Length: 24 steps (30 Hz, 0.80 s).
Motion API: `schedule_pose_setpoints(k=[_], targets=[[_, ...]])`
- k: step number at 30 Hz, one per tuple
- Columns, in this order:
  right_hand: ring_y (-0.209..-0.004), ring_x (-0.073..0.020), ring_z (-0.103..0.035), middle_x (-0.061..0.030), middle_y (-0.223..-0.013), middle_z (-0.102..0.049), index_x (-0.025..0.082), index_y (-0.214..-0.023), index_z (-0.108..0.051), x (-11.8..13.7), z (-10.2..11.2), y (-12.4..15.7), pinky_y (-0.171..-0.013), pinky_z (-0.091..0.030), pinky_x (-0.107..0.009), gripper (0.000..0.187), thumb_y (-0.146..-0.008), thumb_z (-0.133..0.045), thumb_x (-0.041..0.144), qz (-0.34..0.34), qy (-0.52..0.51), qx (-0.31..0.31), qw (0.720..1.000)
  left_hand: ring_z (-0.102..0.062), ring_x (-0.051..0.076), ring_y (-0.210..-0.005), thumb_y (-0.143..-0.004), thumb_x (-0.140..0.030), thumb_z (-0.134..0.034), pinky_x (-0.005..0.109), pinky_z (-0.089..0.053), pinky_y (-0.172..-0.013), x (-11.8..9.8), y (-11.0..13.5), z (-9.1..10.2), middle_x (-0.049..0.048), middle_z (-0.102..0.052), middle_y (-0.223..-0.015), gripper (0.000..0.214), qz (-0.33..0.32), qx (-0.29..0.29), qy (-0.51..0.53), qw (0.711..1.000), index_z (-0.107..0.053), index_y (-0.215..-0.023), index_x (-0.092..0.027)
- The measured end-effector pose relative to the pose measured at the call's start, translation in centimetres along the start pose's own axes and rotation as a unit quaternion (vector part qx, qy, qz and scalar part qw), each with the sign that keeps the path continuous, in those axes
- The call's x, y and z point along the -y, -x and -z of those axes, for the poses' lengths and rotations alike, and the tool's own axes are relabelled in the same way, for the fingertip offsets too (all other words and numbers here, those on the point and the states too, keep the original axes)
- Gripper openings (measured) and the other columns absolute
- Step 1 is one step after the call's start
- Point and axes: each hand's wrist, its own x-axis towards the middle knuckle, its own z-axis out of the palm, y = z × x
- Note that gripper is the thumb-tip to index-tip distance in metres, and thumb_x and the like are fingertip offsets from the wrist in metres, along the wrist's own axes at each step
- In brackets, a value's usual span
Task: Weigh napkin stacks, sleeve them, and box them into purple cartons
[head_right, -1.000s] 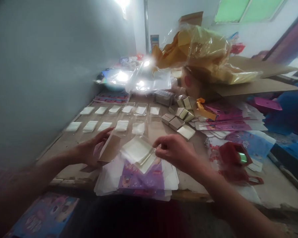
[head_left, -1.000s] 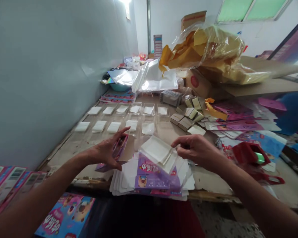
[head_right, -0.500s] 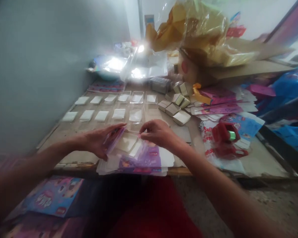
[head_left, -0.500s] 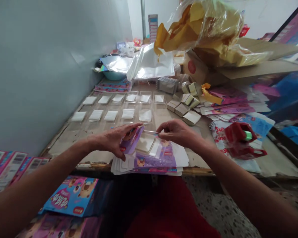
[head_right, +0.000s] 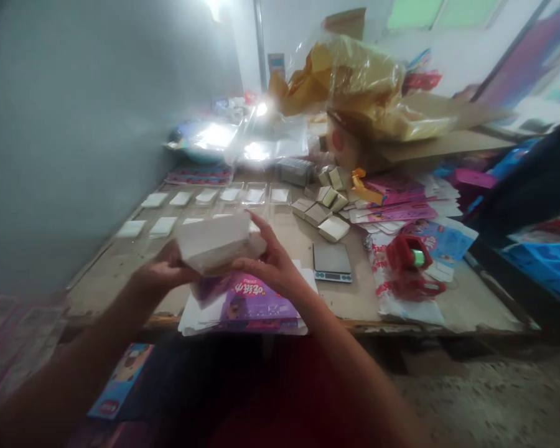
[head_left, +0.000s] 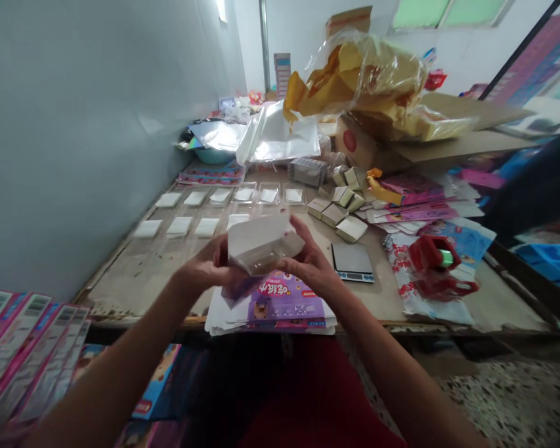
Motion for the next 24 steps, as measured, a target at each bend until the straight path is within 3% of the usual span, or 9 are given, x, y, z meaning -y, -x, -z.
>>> schedule_pose_setpoints(k=[3, 5, 7, 10, 14, 17, 20, 22, 24], targets=[[-0.120, -0.0269, -0.059, -0.0087, -0.137, -0.057, 0.035, -0.156, -0.020, 0.1, -0.1, 0.2, -0.098, -0.056, -0.044, 0.072, -0.097, -0.057, 0.050, 0.027, 0.053, -0.044, 0.997, -0.068, 0.025, -0.111, -0.099, -0.042, -0.045, 0.044, -0.058, -0.093, 0.9, 0.6, -4.2, 0.0133, -0.062, -0.130, 0.061, -0.008, -0.176, 0.059, 0.983, -0.022, -0.154, -0.030], [-0.129, -0.0300, -0.053, -0.0110, -0.142, -0.051, 0.034, -0.155, -0.021, -0.1, -0.5, 0.5, -0.102, -0.053, -0.047, 0.075, -0.094, -0.061, 0.051, 0.054, 0.111, -0.110, 0.986, -0.065, 0.024, -0.116, -0.091, -0.042, -0.065, 0.040, -0.058, -0.092, 1.6, 1.2, -6.9, 0.0107, -0.057, -0.137, 0.068, -0.014, -0.324, 0.094, 0.941, -0.027, -0.147, -0.036], [-0.127, -0.0316, -0.052, -0.0120, -0.140, -0.050, 0.033, -0.151, -0.025, -0.9, -0.9, 0.9, -0.101, -0.053, -0.048, 0.079, -0.088, -0.069, 0.054, 0.076, 0.139, -0.145, 0.977, -0.063, 0.025, -0.119, -0.076, -0.039, -0.083, 0.037, -0.058, -0.091, 2.0, 1.8, -8.8, 0.0081, -0.051, -0.144, 0.075, -0.013, -0.398, 0.102, 0.912, -0.038, -0.135, -0.038], [-0.110, -0.0280, -0.060, -0.0089, -0.127, -0.056, 0.034, -0.141, -0.033, -2.6, -1.5, 1.6, -0.089, -0.057, -0.044, 0.064, -0.090, -0.066, 0.055, 0.074, 0.131, -0.157, 0.976, -0.062, 0.024, -0.119, -0.078, -0.034, -0.083, 0.036, -0.058, -0.090, 2.5, 2.8, -9.5, 0.0076, -0.051, -0.142, 0.067, 0.015, -0.392, 0.082, 0.916, -0.044, -0.131, -0.035], [-0.103, -0.0270, -0.062, -0.0065, -0.115, -0.061, 0.032, -0.125, -0.056, -4.3, -2.4, 2.4, -0.086, -0.056, -0.042, 0.035, -0.098, -0.054, 0.053, 0.069, 0.140, -0.092, 0.983, -0.060, 0.023, -0.120, -0.087, -0.028, -0.073, 0.035, -0.056, -0.095, 3.2, 4.8, -7.2, 0.0069, -0.054, -0.134, 0.040, 0.035, -0.340, -0.015, 0.939, -0.057, -0.124, -0.029], [-0.103, -0.0265, -0.062, -0.0062, -0.112, -0.062, 0.029, -0.113, -0.066, -3.8, -3.1, 2.3, -0.088, -0.054, -0.043, 0.029, -0.100, -0.052, 0.051, 0.113, 0.142, -0.094, 0.979, -0.054, 0.026, -0.129, -0.086, -0.026, -0.074, 0.043, -0.050, -0.107, 3.0, 5.7, -5.2, 0.0059, -0.053, -0.135, 0.024, 0.013, -0.288, -0.102, 0.952, -0.066, -0.109, -0.027], [-0.113, -0.0262, -0.060, -0.0071, -0.118, -0.060, 0.027, -0.102, -0.069, -2.4, -3.3, 1.8, -0.096, -0.052, -0.043, 0.022, -0.102, -0.051, 0.039, 0.131, 0.170, -0.116, 0.970, -0.049, 0.027, -0.137, -0.090, -0.021, -0.070, 0.046, -0.045, -0.115, 2.4, 5.5, -4.2, 0.0048, -0.050, -0.142, 0.012, -0.007, -0.278, -0.090, 0.956, -0.069, -0.100, -0.027], [-0.114, -0.0253, -0.061, -0.0071, -0.120, -0.060, 0.029, -0.116, -0.064, -1.6, -2.9, 1.6, -0.099, -0.051, -0.044, 0.018, -0.101, -0.054, 0.032, 0.132, 0.176, -0.126, 0.967, -0.058, 0.023, -0.128, -0.089, -0.018, -0.071, 0.043, -0.052, -0.108, 2.1, 5.0, -4.0, 0.0028, -0.057, -0.134, 0.027, -0.011, -0.311, 0.004, 0.950, -0.064, -0.111, -0.032], [-0.112, -0.0240, -0.063, -0.0065, -0.119, -0.063, 0.035, -0.140, -0.046, -1.0, -2.2, 1.4, -0.099, -0.053, -0.045, 0.042, -0.100, -0.055, 0.027, 0.138, 0.181, -0.099, 0.969, -0.066, 0.021, -0.118, -0.084, -0.015, -0.077, 0.041, -0.058, -0.099, 2.2, 4.6, -3.8, -0.0007, -0.064, -0.116, 0.058, -0.030, -0.337, 0.096, 0.936, -0.052, -0.129, -0.041]])
